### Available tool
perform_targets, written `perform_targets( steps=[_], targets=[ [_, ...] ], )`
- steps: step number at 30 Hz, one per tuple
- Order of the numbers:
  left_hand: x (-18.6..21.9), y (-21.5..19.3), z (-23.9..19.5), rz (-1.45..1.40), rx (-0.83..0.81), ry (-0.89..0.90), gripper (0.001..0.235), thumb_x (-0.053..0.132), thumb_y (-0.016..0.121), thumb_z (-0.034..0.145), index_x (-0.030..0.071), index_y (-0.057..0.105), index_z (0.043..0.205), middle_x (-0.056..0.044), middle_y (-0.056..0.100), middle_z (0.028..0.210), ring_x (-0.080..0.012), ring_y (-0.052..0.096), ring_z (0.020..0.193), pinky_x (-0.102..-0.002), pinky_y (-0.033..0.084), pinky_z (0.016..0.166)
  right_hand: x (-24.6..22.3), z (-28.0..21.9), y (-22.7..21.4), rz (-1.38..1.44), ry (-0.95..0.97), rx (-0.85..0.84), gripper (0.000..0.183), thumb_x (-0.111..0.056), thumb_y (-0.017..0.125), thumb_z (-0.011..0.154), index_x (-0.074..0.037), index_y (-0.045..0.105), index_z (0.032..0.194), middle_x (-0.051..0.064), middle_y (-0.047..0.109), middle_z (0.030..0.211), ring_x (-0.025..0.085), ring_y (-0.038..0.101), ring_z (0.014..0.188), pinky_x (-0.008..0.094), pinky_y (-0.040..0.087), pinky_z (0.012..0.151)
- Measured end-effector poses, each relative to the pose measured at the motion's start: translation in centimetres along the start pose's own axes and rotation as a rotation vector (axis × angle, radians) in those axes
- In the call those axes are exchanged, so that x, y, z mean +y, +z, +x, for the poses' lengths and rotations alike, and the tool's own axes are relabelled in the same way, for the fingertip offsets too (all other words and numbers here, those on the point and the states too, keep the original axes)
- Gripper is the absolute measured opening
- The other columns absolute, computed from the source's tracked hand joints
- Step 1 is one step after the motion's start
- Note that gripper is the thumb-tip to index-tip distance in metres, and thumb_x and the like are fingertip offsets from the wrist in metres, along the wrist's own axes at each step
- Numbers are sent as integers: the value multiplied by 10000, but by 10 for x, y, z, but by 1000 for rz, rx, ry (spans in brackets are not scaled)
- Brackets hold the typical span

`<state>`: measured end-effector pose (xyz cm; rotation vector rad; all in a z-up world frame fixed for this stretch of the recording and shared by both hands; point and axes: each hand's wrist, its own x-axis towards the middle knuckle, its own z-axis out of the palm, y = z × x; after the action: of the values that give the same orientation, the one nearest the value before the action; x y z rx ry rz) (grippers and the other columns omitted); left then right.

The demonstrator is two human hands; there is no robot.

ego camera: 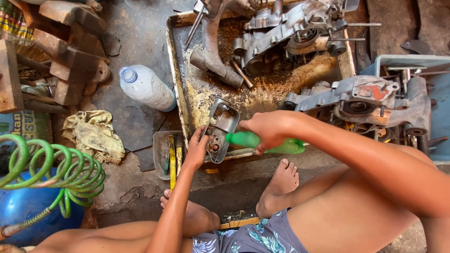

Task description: Cleaning a motorcycle cylinder head using a wire brush and cleaning fluid in a workshop.

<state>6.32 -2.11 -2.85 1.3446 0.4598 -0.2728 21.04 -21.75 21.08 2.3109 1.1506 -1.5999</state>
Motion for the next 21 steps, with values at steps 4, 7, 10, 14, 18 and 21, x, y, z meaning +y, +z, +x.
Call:
perform_targets(
  steps=[4,7,10,14,18,21],
  targets=[
    [4,1,3,-76,13,-14,447,120,558,924,6,516,1354,-214,542,1243,-273,586,963,-458,542,915,3,8,9,48,-51,-3,750,-318,811,825,-112,472,1461,255,651,1289,462,643,1202,542,552,999],
    [10,3,5,-68,34,-26,476,88,559,906,60,499,1378,-195,549,1269,-212,628,923,-466,542,908,3,9,14,-16,-19,5,750,-299,830,820,-107,476,1454,259,627,1314,466,636,1208,541,543,1010],
    [17,4,2,-26,56,-22,509,110,592,906,96,514,1408,-193,602,1191,-227,632,951,-484,514,927,4,12,15,49,-64,4,734,-355,827,802,-168,524,1443,218,656,1290,418,649,1206,510,550,1008],
    [14,7,1,-48,86,1,495,161,640,888,115,572,1376,-192,607,1217,-262,617,1029,-497,487,977,0,3,8,42,-16,43,764,-367,832,790,-173,515,1458,220,646,1318,402,638,1234,503,537,1040],
    [-6,-2,10,-125,203,-7,426,239,633,898,138,634,1312,-134,592,1278,-248,549,1171,-460,424,1077,14,7,6,199,16,201,831,-304,817,819,-73,438,1521,262,632,1321,379,644,1232,490,505,1069],
    [-40,-28,26,-175,247,-74,399,219,587,917,118,618,1302,-156,622,1177,-271,620,1004,-443,519,942,7,-3,-4,295,-80,418,740,-216,770,819,26,480,1455,259,641,1294,393,647,1191,538,486,1074]
  ],
)
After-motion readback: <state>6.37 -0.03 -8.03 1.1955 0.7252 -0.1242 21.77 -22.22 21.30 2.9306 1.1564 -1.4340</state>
